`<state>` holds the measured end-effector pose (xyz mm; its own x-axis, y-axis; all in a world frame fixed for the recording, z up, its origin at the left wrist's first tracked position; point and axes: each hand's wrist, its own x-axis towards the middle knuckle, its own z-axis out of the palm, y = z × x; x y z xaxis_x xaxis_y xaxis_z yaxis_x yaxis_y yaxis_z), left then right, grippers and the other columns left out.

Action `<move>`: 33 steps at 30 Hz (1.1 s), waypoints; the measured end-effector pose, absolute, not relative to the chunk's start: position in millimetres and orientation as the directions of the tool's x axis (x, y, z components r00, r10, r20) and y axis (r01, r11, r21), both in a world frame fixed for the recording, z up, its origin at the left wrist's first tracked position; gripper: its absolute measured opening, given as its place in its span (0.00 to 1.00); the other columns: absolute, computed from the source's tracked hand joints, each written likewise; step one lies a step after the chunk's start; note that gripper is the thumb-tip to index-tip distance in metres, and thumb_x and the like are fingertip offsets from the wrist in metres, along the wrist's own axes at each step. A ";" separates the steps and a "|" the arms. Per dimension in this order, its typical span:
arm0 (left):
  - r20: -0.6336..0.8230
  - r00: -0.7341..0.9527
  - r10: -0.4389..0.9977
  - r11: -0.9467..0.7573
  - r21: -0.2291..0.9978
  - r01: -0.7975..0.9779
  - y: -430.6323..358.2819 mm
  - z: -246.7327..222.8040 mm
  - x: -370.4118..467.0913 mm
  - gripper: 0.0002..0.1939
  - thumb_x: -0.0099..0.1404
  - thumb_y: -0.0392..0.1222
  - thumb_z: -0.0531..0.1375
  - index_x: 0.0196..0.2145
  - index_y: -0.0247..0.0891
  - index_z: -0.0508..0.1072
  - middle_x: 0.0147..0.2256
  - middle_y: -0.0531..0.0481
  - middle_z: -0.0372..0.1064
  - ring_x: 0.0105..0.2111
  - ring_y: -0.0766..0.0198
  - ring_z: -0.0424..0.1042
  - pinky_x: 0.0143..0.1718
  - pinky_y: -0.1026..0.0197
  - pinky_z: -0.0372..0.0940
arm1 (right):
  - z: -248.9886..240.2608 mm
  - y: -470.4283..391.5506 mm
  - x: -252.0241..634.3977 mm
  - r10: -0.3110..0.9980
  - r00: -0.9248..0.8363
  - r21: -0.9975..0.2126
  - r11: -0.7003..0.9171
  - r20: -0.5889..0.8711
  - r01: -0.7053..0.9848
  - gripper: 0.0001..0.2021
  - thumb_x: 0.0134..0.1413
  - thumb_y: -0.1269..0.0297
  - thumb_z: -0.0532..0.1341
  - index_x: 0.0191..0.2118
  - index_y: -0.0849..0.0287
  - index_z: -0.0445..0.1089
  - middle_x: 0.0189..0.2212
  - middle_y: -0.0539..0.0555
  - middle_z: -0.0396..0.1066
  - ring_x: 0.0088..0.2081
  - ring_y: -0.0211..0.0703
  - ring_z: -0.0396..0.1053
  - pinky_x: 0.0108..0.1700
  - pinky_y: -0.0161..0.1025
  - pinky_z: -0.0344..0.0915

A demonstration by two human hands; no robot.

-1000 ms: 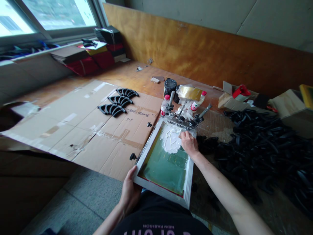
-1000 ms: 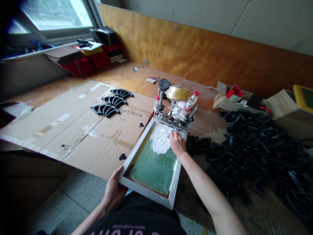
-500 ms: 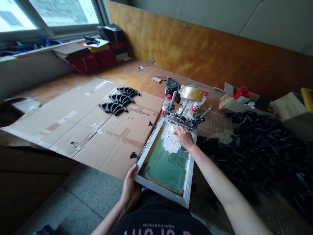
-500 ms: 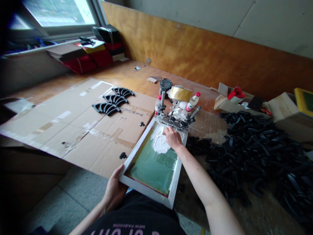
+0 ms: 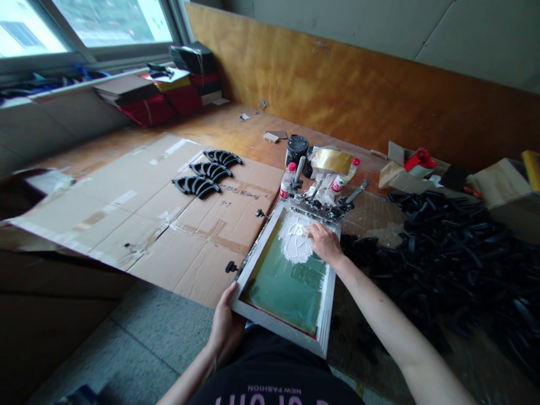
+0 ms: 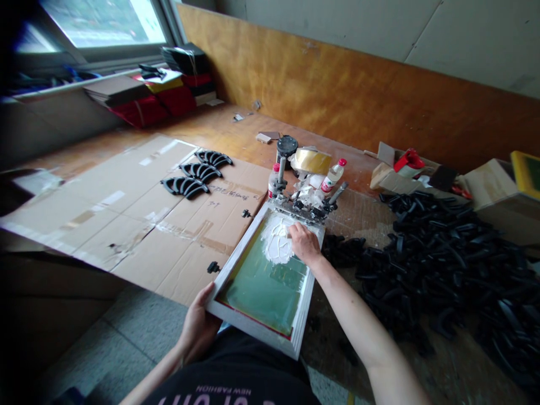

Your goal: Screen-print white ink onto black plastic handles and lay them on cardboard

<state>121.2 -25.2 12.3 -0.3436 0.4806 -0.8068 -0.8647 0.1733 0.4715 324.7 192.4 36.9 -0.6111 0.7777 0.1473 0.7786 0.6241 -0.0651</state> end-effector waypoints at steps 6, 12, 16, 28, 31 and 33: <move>-0.823 -0.336 0.459 0.180 0.456 -0.872 -24.6 13.1 121.9 0.09 0.61 0.40 0.60 0.37 0.32 0.73 0.24 0.48 0.73 0.21 0.61 0.73 0.24 0.61 0.70 | 39.0 191.8 319.3 0.723 -0.684 -0.099 0.691 0.102 0.716 0.08 0.59 0.75 0.53 0.38 0.58 0.68 0.37 0.54 0.69 0.38 0.42 0.67 0.38 0.35 0.59; -0.827 -0.338 0.450 0.176 0.453 -0.874 -23.3 15.2 122.0 0.08 0.60 0.39 0.61 0.36 0.32 0.73 0.24 0.48 0.73 0.21 0.62 0.73 0.24 0.62 0.69 | 41.4 198.3 315.2 0.772 -0.627 -0.098 0.635 0.102 0.766 0.08 0.58 0.76 0.54 0.38 0.59 0.68 0.37 0.55 0.70 0.38 0.43 0.68 0.38 0.36 0.59; -0.828 -0.337 0.449 0.171 0.450 -0.877 -22.9 18.0 122.1 0.08 0.60 0.38 0.60 0.37 0.32 0.73 0.25 0.48 0.74 0.21 0.62 0.73 0.23 0.62 0.69 | 50.8 196.2 322.2 0.759 -0.641 -0.162 0.651 0.114 0.742 0.07 0.58 0.74 0.55 0.38 0.57 0.68 0.38 0.53 0.71 0.39 0.42 0.68 0.38 0.35 0.58; -0.831 -0.328 0.449 0.186 0.447 -0.875 -23.4 17.1 121.7 0.10 0.59 0.38 0.61 0.39 0.32 0.73 0.25 0.49 0.75 0.21 0.62 0.73 0.24 0.61 0.69 | 44.7 213.8 309.3 0.835 -0.539 -0.140 0.550 0.111 0.823 0.08 0.59 0.74 0.53 0.40 0.58 0.68 0.40 0.55 0.70 0.40 0.42 0.68 0.38 0.35 0.58; -0.834 -0.328 0.443 0.190 0.445 -0.875 -23.7 17.2 121.8 0.10 0.60 0.38 0.60 0.39 0.32 0.74 0.25 0.48 0.75 0.22 0.62 0.73 0.24 0.62 0.69 | 43.1 217.8 292.7 0.873 -0.474 -0.094 0.485 0.114 0.870 0.08 0.60 0.73 0.53 0.41 0.59 0.67 0.41 0.56 0.70 0.39 0.43 0.67 0.38 0.36 0.58; -0.833 -0.329 0.445 0.187 0.446 -0.875 -23.4 17.3 121.8 0.10 0.60 0.39 0.60 0.38 0.32 0.74 0.26 0.48 0.75 0.22 0.62 0.73 0.24 0.62 0.69 | 41.5 212.9 286.9 0.867 -0.487 -0.065 0.495 0.104 0.867 0.08 0.60 0.75 0.52 0.40 0.60 0.67 0.40 0.57 0.69 0.40 0.44 0.67 0.39 0.36 0.58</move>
